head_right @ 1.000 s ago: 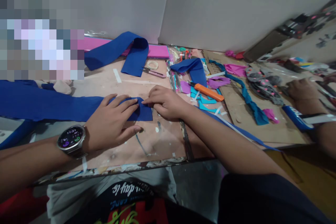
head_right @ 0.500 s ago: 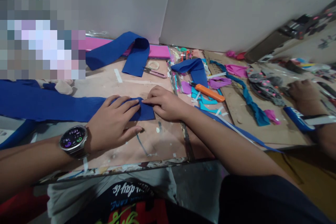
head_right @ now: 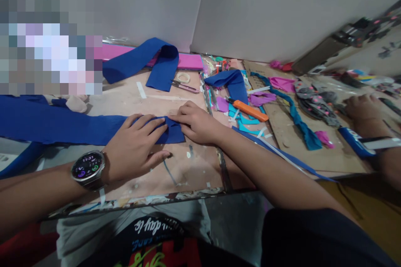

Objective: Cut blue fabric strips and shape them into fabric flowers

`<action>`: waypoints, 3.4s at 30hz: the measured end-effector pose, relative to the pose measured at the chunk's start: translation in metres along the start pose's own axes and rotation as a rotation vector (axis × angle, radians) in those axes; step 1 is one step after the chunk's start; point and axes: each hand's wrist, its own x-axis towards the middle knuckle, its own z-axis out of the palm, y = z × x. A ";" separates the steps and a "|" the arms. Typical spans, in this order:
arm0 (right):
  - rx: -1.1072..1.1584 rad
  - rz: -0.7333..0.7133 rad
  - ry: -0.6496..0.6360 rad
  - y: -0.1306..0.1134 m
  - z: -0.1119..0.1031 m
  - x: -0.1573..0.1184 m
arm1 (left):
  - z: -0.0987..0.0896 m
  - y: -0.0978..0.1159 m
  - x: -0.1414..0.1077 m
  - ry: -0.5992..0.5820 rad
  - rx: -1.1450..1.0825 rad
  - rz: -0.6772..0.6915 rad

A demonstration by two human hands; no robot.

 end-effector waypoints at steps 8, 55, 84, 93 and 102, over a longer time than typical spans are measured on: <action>0.006 0.018 -0.014 -0.001 -0.001 0.000 | 0.003 -0.002 0.000 0.009 -0.034 0.020; 0.219 0.055 0.031 -0.009 -0.013 -0.001 | 0.001 -0.002 0.001 -0.012 -0.068 0.090; 0.258 0.156 0.061 -0.003 -0.005 -0.001 | 0.004 -0.002 0.002 -0.039 -0.098 0.090; 0.226 0.156 0.080 -0.003 -0.011 -0.002 | 0.002 -0.001 0.002 -0.056 -0.082 0.084; 0.239 0.071 0.068 -0.002 -0.008 -0.001 | 0.003 -0.001 0.001 -0.056 -0.091 0.085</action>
